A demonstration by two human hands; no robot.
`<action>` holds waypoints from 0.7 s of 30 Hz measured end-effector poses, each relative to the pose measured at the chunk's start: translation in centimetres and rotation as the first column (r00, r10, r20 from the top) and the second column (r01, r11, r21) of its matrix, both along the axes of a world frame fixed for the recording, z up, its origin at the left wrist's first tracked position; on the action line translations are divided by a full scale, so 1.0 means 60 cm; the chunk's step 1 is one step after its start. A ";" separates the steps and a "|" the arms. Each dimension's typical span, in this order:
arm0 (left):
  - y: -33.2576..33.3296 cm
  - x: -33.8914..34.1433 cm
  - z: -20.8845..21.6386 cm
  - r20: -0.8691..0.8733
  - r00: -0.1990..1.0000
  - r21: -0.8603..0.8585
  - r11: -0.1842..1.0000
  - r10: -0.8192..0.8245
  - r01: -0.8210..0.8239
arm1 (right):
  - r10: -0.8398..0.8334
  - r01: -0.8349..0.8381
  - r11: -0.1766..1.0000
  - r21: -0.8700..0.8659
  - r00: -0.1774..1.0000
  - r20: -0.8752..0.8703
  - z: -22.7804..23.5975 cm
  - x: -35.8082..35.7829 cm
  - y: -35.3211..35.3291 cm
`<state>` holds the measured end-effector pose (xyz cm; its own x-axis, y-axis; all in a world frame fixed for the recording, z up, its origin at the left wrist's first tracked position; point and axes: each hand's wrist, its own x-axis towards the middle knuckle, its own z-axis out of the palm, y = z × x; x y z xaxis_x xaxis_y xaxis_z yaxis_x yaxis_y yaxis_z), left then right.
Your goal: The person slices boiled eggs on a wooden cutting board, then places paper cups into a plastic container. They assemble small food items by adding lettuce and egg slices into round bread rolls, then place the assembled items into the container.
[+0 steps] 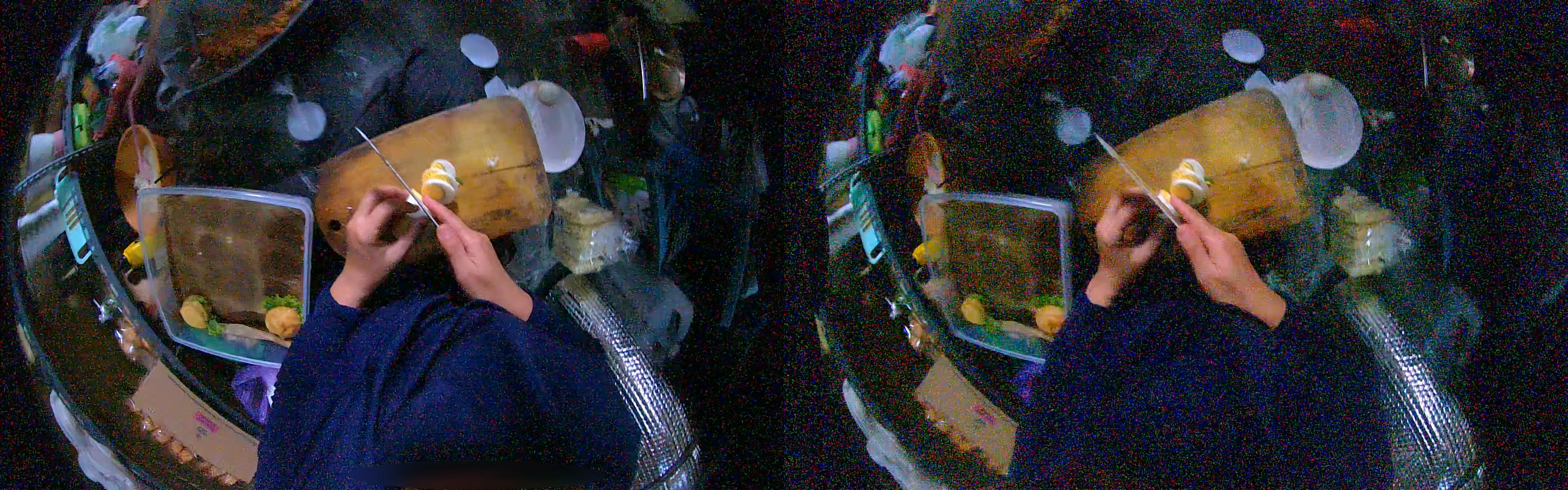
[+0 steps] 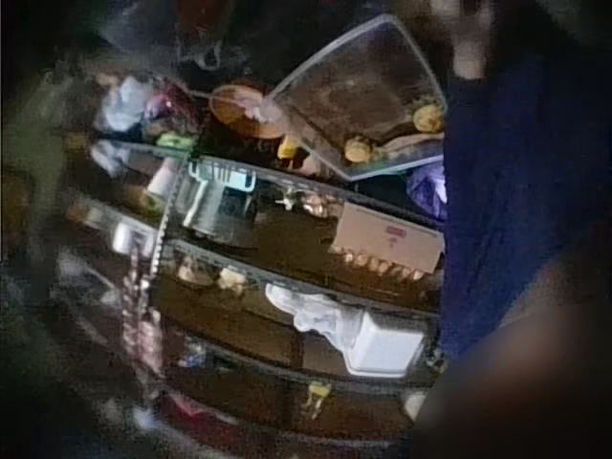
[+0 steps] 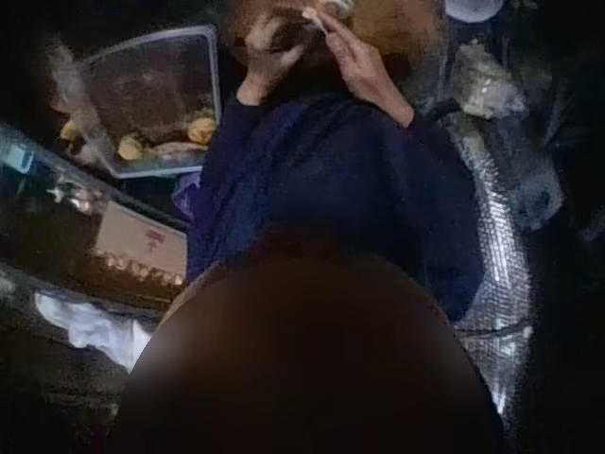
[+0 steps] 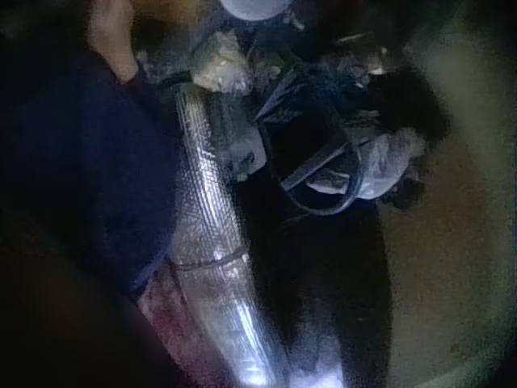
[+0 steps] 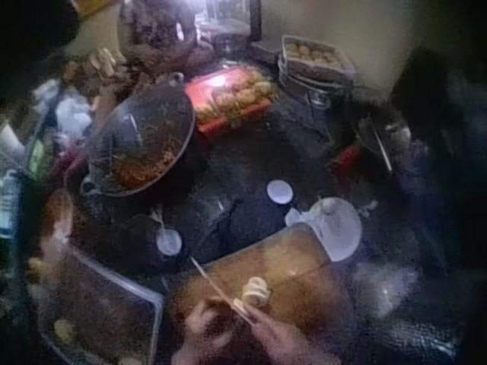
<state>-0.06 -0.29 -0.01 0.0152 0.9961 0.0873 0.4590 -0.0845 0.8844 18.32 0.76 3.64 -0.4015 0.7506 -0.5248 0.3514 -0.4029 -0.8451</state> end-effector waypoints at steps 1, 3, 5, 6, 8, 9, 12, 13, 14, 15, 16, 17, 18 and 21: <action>0.001 0.004 0.000 -0.020 1.000 -0.009 1.000 0.007 -0.007 | 0.008 -0.008 1.000 0.019 1.000 -0.010 0.001 0.002 0.002; 0.002 0.004 0.000 -0.063 0.998 0.003 1.000 0.012 -0.012 | -0.035 0.043 0.986 0.161 0.998 -0.054 -0.004 -0.009 -0.001; 0.000 0.004 0.001 -0.109 0.994 0.021 1.000 0.019 -0.017 | -0.032 0.043 0.974 0.223 0.998 -0.052 -0.005 -0.008 -0.003; 0.000 0.004 0.000 -0.096 0.995 0.015 1.000 0.018 -0.017 | -0.026 0.039 0.977 0.209 0.998 -0.064 -0.006 -0.007 -0.003; 0.000 0.004 -0.004 -0.071 0.997 -0.011 1.000 0.018 -0.019 | -0.022 0.028 0.983 0.184 0.999 -0.037 -0.007 -0.005 -0.005; -0.001 0.003 -0.005 -0.059 0.998 -0.011 1.000 0.020 -0.021 | -0.004 0.012 0.985 0.170 0.999 -0.043 -0.007 -0.004 -0.006; -0.001 0.001 -0.008 -0.044 0.999 0.001 1.000 0.021 -0.021 | -0.007 0.012 0.982 0.187 0.999 -0.032 -0.005 -0.004 -0.009; -0.001 0.001 -0.009 -0.053 0.998 0.002 1.000 0.022 -0.021 | -0.014 0.021 0.979 0.201 0.999 -0.039 -0.005 -0.005 -0.009; -0.002 0.001 -0.008 -0.062 0.998 0.003 1.000 0.023 -0.023 | -0.009 0.017 0.976 0.218 0.999 -0.038 -0.005 -0.005 -0.011; -0.001 0.002 -0.010 -0.064 0.998 -0.005 1.000 0.029 -0.029 | -0.005 0.010 0.977 0.215 1.000 -0.024 -0.007 -0.004 -0.009; -0.002 0.002 -0.010 -0.076 0.997 -0.003 1.000 0.023 -0.024 | 0.007 -0.005 0.975 0.223 1.000 -0.007 -0.008 -0.003 -0.009; -0.002 0.001 -0.010 -0.088 0.996 -0.001 1.000 0.018 -0.018 | 0.016 -0.019 0.970 0.241 1.000 0.014 -0.009 -0.002 -0.008; -0.001 0.001 -0.012 -0.106 0.994 -0.005 1.000 0.018 -0.019 | 0.018 -0.020 0.969 0.245 1.000 0.009 -0.010 -0.002 -0.007; -0.002 0.002 -0.017 -0.090 0.996 0.000 1.000 0.026 -0.026 | 0.022 -0.024 0.967 0.255 1.000 0.010 -0.011 -0.002 -0.005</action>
<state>0.06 -0.41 -1.00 -0.0030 0.9963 0.0860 0.5386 -0.0709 0.8396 18.18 0.45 2.99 -0.4173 0.8506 -0.3198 0.3639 -0.1660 -0.9165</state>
